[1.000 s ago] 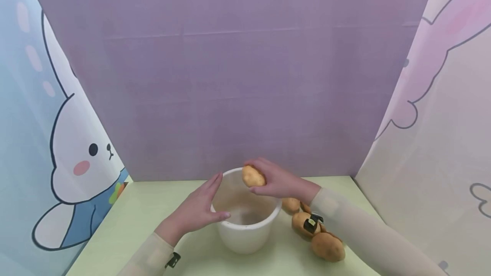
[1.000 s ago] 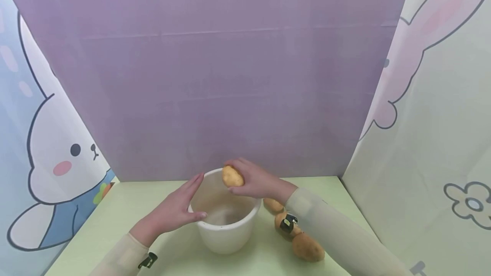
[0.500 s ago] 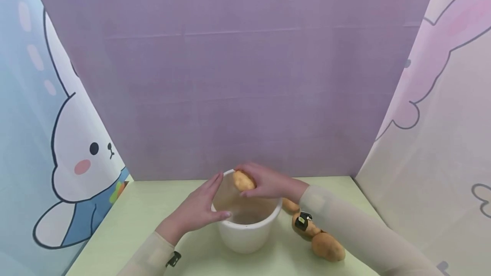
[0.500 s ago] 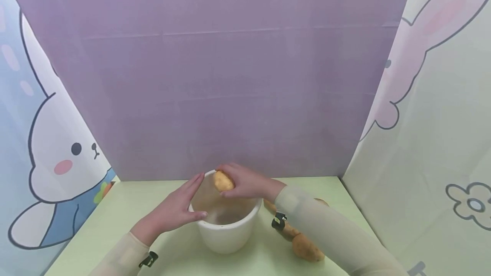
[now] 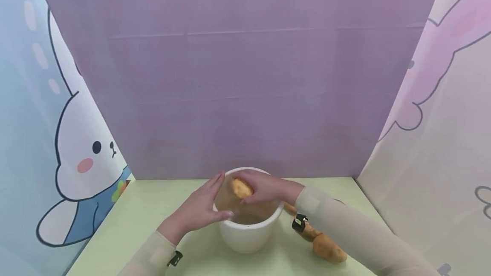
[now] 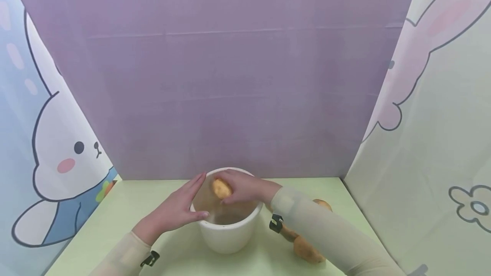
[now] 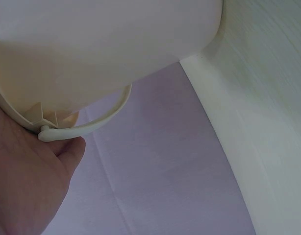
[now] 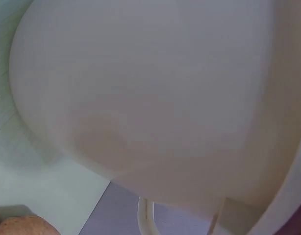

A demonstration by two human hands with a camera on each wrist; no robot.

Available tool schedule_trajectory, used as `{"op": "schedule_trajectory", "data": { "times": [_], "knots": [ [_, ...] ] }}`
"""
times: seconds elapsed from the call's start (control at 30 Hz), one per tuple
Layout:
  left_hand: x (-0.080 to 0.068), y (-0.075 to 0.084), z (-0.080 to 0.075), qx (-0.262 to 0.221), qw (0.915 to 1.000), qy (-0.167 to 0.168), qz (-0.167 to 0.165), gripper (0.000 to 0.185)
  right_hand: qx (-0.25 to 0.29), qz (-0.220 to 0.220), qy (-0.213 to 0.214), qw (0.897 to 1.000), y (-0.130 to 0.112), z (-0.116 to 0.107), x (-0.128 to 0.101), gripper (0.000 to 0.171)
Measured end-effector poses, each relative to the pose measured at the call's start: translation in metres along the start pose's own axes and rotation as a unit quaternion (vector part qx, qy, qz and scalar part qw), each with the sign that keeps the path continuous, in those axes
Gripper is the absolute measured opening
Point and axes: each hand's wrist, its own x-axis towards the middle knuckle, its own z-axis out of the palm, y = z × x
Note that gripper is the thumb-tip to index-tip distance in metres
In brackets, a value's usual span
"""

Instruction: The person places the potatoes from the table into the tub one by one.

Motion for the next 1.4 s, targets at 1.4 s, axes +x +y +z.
{"op": "schedule_trajectory", "data": {
  "times": [1.4],
  "knots": [
    [0.003,0.004,0.002,0.001,1.0000,-0.003,-0.008,0.121,0.030,-0.013,0.060,0.998,-0.002,-0.019,-0.029,0.047]
  ]
}}
